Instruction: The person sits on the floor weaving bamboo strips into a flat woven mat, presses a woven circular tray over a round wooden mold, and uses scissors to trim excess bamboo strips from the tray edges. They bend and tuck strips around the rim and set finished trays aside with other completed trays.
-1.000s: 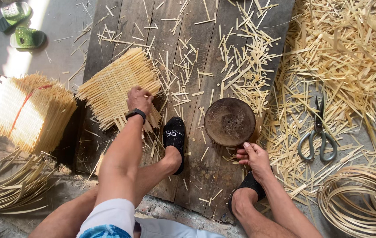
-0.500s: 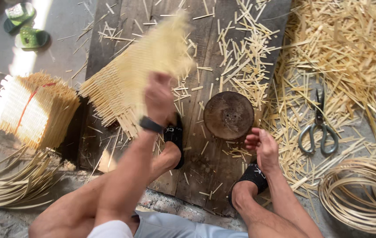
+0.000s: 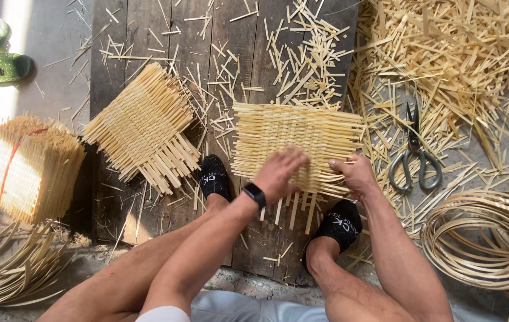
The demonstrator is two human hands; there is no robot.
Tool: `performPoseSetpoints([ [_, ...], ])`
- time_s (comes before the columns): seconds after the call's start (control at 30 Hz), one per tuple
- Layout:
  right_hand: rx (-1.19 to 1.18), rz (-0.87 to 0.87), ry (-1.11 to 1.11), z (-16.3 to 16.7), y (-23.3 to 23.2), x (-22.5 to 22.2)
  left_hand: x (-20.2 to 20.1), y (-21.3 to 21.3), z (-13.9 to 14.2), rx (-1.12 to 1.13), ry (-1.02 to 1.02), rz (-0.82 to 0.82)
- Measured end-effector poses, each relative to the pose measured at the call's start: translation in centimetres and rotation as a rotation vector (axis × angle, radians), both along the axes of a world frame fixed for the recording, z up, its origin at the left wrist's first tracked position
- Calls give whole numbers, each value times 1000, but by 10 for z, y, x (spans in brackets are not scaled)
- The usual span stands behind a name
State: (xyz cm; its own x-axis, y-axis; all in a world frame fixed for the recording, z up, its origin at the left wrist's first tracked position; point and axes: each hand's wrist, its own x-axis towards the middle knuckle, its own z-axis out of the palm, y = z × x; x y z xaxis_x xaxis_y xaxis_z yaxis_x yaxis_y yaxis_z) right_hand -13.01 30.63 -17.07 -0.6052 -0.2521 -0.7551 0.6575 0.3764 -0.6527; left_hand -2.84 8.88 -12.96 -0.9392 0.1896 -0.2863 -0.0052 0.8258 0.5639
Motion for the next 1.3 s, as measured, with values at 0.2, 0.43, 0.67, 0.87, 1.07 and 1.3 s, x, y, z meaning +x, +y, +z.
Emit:
performPoseSetpoints([
  [0.2,-48,4,9,-14,7,-2,-17,-17,-9,-382,-236,-251],
  [0.43,-127,2,20,-22,19,5,-7,-4,-22,-395,-167,-217],
  [0.67,-129,-327,298,-11,56,45,4,-8,-22,-332,-68,-197],
  [0.87,266,-554,760,5,174,140,12,1,-7,-352,-72,-203],
  [1.07,817,-659,849,19,271,180,13,14,8,-415,-136,-235],
  [1.3,1385,-460,844,33,357,157,23,17,12,-265,14,-143],
])
